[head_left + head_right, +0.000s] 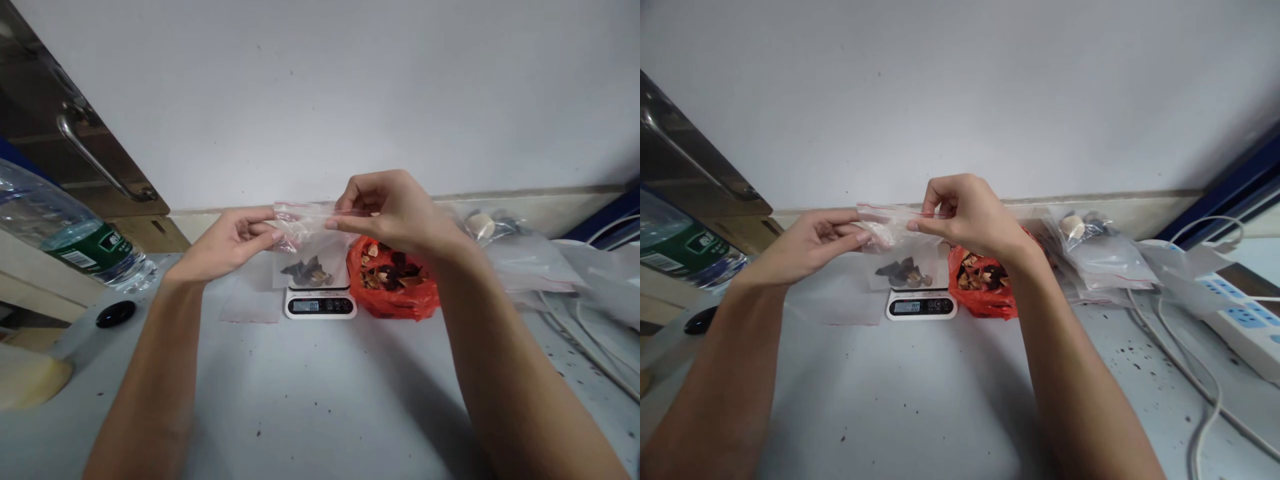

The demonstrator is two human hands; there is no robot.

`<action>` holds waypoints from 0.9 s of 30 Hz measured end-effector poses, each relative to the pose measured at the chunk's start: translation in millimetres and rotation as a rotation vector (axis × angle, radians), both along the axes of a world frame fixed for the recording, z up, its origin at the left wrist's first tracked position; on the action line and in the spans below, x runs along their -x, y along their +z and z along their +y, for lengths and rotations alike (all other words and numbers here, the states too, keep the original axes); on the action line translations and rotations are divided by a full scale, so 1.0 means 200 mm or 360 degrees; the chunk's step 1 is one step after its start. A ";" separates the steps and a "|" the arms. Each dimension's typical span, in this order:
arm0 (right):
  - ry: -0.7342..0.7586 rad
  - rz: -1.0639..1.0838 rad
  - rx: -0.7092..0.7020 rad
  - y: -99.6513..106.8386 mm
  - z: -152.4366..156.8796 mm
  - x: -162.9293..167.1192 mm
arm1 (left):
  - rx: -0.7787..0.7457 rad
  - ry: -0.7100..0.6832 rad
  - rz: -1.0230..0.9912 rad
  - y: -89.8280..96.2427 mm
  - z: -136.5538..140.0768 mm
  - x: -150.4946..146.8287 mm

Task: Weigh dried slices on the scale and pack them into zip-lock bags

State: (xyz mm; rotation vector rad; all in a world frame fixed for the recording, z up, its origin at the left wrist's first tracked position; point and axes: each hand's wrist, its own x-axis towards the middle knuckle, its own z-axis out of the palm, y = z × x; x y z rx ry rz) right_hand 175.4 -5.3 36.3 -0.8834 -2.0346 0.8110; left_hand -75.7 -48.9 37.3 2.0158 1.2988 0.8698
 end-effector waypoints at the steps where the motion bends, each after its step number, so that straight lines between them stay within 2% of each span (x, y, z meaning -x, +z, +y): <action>1: -0.0018 -0.0008 -0.0012 0.00 0.00 0.00 | 0.0006 -0.0011 0.0024 0.00 0.00 0.00; 5: 0.0010 0.0071 0.0021 0.00 0.00 0.00 | -0.0046 0.0126 0.0030 0.01 -0.01 -0.02; 10: -0.0053 0.0157 0.0003 0.00 -0.02 -0.01 | 0.0055 -0.0048 0.0008 0.01 -0.02 -0.02; 12: -0.0040 0.0152 0.0000 0.00 -0.02 -0.02 | -0.0015 0.0039 -0.0046 0.01 -0.02 -0.02; 16: 0.0030 0.0113 0.0059 0.00 -0.02 -0.03 | -0.0331 0.0355 -0.0185 0.00 -0.01 -0.04; 24: 0.0138 -0.0001 0.0115 0.00 0.01 -0.03 | -0.0419 0.0346 -0.0116 0.00 -0.01 -0.06; 27: 0.0116 -0.0063 0.0054 0.01 0.00 -0.04 | -0.0403 0.0366 -0.0056 0.01 -0.01 -0.07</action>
